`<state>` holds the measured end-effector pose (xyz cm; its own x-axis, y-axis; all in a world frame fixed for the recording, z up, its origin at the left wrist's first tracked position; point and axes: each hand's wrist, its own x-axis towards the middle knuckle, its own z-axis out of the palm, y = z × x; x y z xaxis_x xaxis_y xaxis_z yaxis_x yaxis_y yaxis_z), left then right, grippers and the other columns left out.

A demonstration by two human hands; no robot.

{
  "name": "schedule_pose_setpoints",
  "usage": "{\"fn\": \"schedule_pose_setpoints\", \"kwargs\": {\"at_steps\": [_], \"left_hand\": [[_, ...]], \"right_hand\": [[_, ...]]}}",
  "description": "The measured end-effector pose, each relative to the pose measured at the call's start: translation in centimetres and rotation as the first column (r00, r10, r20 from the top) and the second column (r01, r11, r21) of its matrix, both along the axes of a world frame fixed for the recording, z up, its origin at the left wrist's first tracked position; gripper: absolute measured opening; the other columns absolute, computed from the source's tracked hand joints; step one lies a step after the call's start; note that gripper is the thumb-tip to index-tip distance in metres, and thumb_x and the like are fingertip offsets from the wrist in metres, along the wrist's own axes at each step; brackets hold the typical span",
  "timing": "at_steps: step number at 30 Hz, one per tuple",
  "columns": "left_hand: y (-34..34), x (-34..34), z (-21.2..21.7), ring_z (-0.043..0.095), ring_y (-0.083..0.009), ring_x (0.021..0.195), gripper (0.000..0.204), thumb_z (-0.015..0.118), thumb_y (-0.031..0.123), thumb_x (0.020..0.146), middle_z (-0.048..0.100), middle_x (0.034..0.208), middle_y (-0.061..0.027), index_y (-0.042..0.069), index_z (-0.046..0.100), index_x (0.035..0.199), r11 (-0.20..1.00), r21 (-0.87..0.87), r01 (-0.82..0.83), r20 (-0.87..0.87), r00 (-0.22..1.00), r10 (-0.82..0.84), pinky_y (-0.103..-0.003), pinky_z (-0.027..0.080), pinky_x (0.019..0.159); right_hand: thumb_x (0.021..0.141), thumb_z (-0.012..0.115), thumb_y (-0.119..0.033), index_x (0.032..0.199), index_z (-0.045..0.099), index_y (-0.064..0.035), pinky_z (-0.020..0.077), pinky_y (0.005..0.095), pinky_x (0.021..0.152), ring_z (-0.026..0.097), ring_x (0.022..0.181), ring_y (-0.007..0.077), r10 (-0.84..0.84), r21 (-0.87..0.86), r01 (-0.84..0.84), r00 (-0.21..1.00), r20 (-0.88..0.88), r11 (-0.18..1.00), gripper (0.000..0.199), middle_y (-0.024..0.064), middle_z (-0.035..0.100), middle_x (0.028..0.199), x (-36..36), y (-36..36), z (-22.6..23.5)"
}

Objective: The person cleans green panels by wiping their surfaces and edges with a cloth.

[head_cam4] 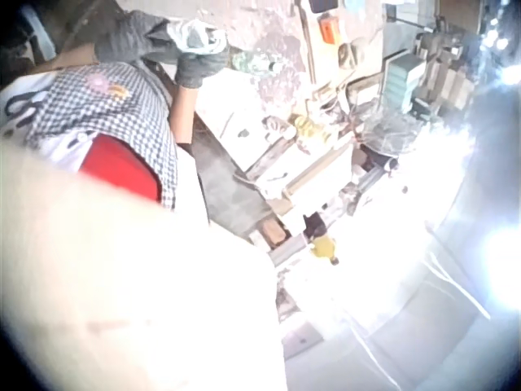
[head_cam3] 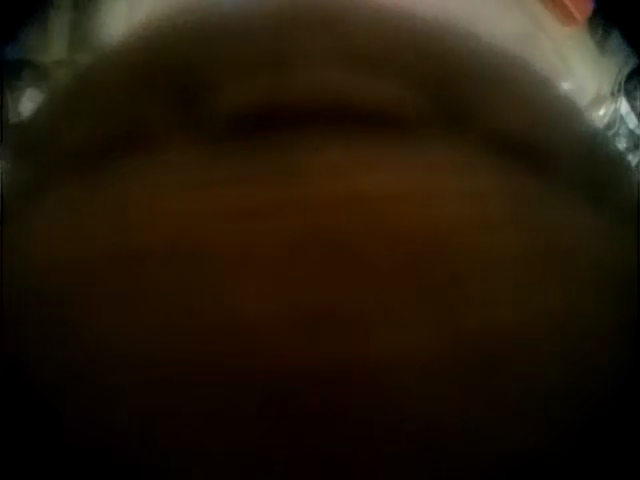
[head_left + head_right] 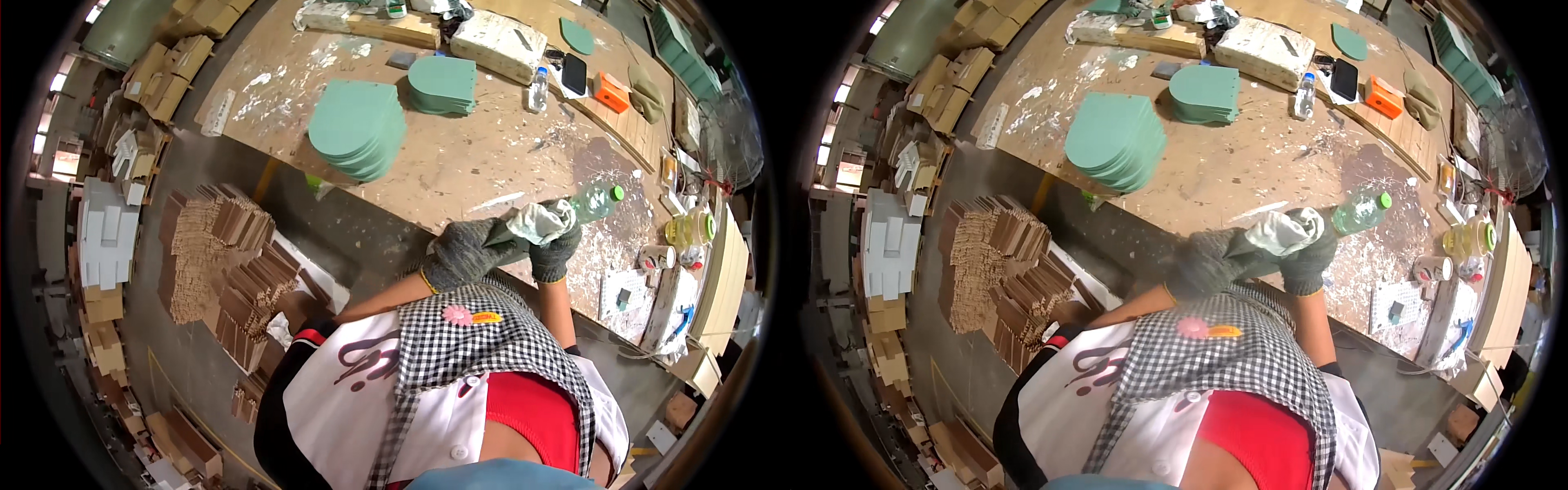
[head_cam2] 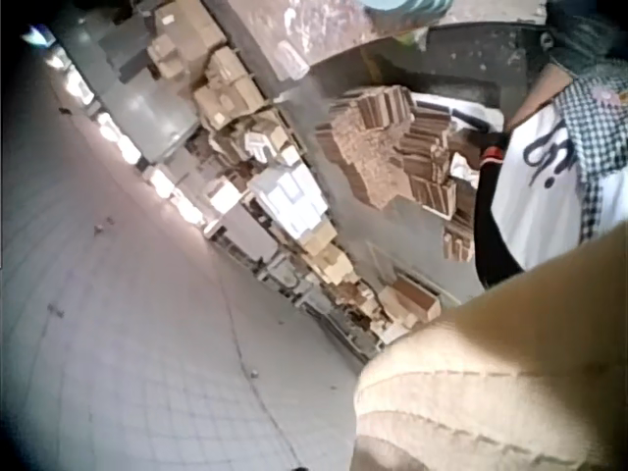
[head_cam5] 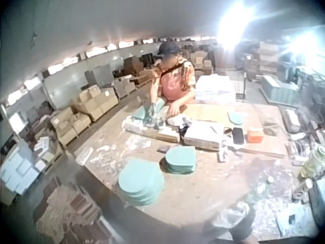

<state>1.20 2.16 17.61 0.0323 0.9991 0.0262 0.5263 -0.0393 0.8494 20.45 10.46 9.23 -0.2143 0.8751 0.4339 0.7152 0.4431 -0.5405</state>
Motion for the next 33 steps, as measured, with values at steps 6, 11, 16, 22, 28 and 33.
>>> {"fn": "schedule_pose_setpoints", "kwargs": {"at_steps": [6, 11, 16, 22, 28, 33], "left_hand": [[3.5, -3.4, -1.9, 0.071, -0.0339, 0.082, 0.035, 0.076, 0.025, 0.083, 0.072, 0.094, -0.0176, 0.005, 0.069, 0.111, 0.990, 0.117, 0.076, 0.186, 0.978, -0.097, -0.039, 0.056, 0.072], [4.8, -6.4, -0.8, 0.070, -0.0237, 0.075, 0.031, 0.077, 0.025, 0.084, 0.072, 0.087, -0.0155, 0.000, 0.069, 0.102, 0.994, 0.054, -0.100, -0.013, 0.995, 0.100, -0.036, 0.054, 0.068], [6.9, -10.4, -3.0, 0.062, -0.0190, 0.071, 0.030, 0.079, 0.021, 0.084, 0.070, 0.087, -0.0068, -0.002, 0.068, 0.100, 0.930, 0.052, -0.365, 0.362, 0.874, 0.323, -0.034, 0.052, 0.069], [8.3, -10.9, -2.3, 0.067, -0.0220, 0.082, 0.030, 0.079, 0.015, 0.082, 0.072, 0.091, -0.0105, -0.003, 0.068, 0.103, 0.962, 0.010, -0.274, 0.290, 0.921, 0.260, -0.035, 0.052, 0.076], [7.9, -11.6, -4.3, 0.071, -0.0228, 0.090, 0.025, 0.062, 0.008, 0.092, 0.072, 0.105, -0.0131, -0.003, 0.067, 0.115, 0.957, 0.260, -0.126, 0.488, 0.873, -0.018, -0.034, 0.056, 0.083], [6.0, -12.6, 1.7, 0.071, -0.0320, 0.081, 0.033, 0.078, 0.025, 0.083, 0.072, 0.092, -0.0187, 0.000, 0.071, 0.103, 0.988, 0.087, -0.128, -0.046, 0.990, 0.132, -0.038, 0.055, 0.073]], "right_hand": [[0.079, 0.074, -0.029, 0.105, 0.070, -0.0062, 0.0544, 0.0401, 0.073, 0.069, 0.083, 0.0304, 0.124, 0.046, -0.117, 0.962, -0.244, 0.992, 0.034, 0.0114, 0.071, 0.096, -6.2, 2.0, 3.4], [0.082, 0.069, -0.034, 0.103, 0.069, -0.0080, 0.0545, 0.0415, 0.070, 0.067, 0.081, 0.0328, -0.021, 0.092, 0.052, 0.949, -0.314, 0.994, 0.033, 0.0142, 0.070, 0.096, -8.3, 5.6, 2.9], [0.103, 0.050, -0.039, 0.122, 0.061, -0.0055, 0.0549, 0.0364, 0.074, 0.069, 0.088, 0.0269, -0.440, -0.448, 0.226, 0.769, -0.463, 0.865, 0.040, 0.0144, 0.070, 0.106, -2.1, 4.0, -5.8], [0.094, 0.064, -0.029, 0.136, 0.051, -0.0054, 0.0519, 0.0376, 0.096, 0.061, 0.114, 0.0235, 0.174, 0.002, -0.214, 0.788, -0.591, 0.977, 0.050, 0.0136, 0.061, 0.127, -8.4, 4.7, 8.6], [0.068, 0.077, -0.029, 0.112, 0.065, -0.0108, 0.0490, 0.0421, 0.079, 0.062, 0.093, 0.0288, 0.181, 0.292, -0.180, 0.983, 0.023, 0.939, 0.049, 0.0080, 0.065, 0.098, -12.9, 6.4, 7.8], [0.092, 0.064, -0.026, 0.107, 0.065, -0.0049, 0.0534, 0.0378, 0.067, 0.066, 0.076, 0.0249, 0.065, 0.053, -0.040, 0.743, -0.667, 0.998, 0.026, 0.0092, 0.068, 0.090, -12.7, 6.0, 2.2]]}}
